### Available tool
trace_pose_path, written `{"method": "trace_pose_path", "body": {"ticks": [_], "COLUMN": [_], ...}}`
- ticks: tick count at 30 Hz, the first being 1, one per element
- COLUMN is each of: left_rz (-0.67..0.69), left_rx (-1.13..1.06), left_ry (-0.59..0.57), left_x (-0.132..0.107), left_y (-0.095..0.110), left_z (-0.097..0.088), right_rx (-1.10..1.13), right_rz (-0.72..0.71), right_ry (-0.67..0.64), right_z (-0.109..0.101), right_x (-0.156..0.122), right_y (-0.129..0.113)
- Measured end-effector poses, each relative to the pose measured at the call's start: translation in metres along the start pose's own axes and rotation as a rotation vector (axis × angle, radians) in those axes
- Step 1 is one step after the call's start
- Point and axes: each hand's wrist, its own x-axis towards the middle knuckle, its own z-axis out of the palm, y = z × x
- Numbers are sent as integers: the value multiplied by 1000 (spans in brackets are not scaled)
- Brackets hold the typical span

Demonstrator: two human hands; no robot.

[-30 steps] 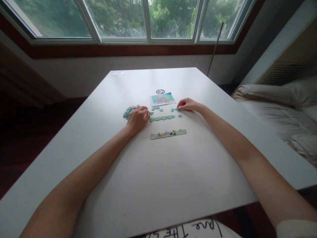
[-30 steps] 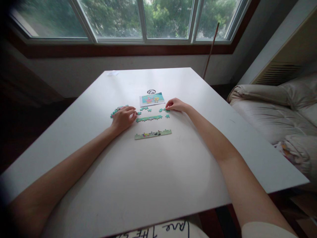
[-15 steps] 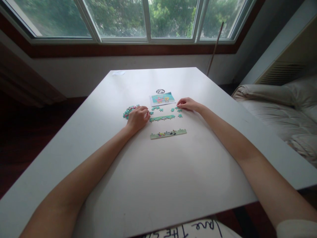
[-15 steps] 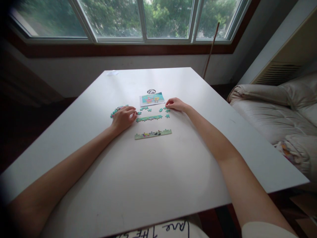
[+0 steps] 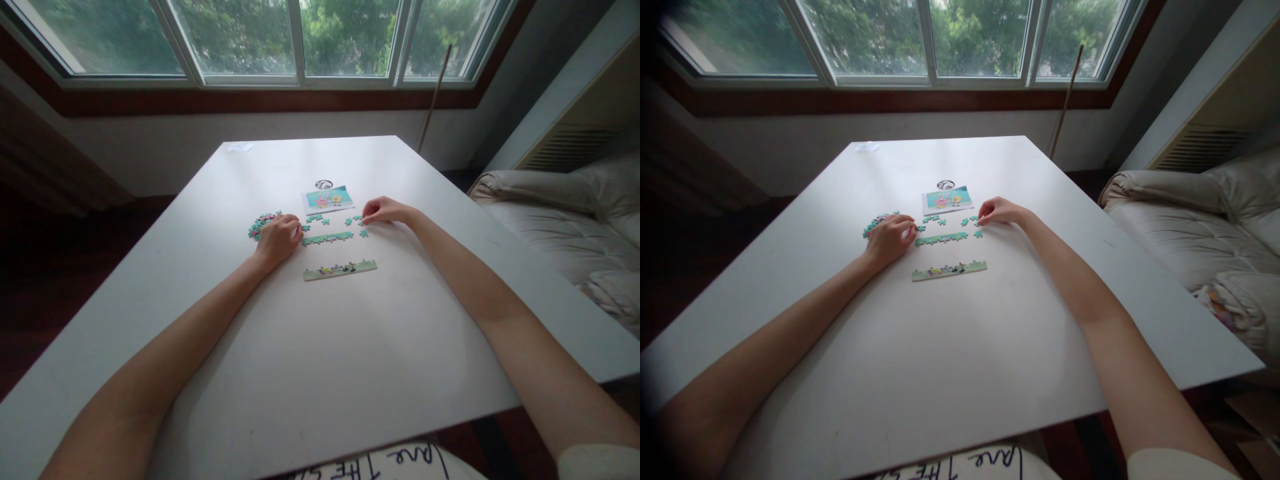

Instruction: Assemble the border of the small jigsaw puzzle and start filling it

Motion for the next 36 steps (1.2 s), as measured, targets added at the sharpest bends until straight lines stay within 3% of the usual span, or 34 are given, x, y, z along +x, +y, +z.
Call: {"method": "trace_pose_path", "body": {"ticks": [22, 36], "left_rz": [-25, -25], "left_rx": [2, -16], "left_ry": [4, -12], "left_x": [0, 0], "left_y": [1, 1], "left_z": [-3, -1], "right_rx": [19, -1], "right_rz": [-65, -46], "right_ry": [-8, -17], "right_z": [-2, -2], "right_x": [8, 3], "right_y": [12, 4]}}
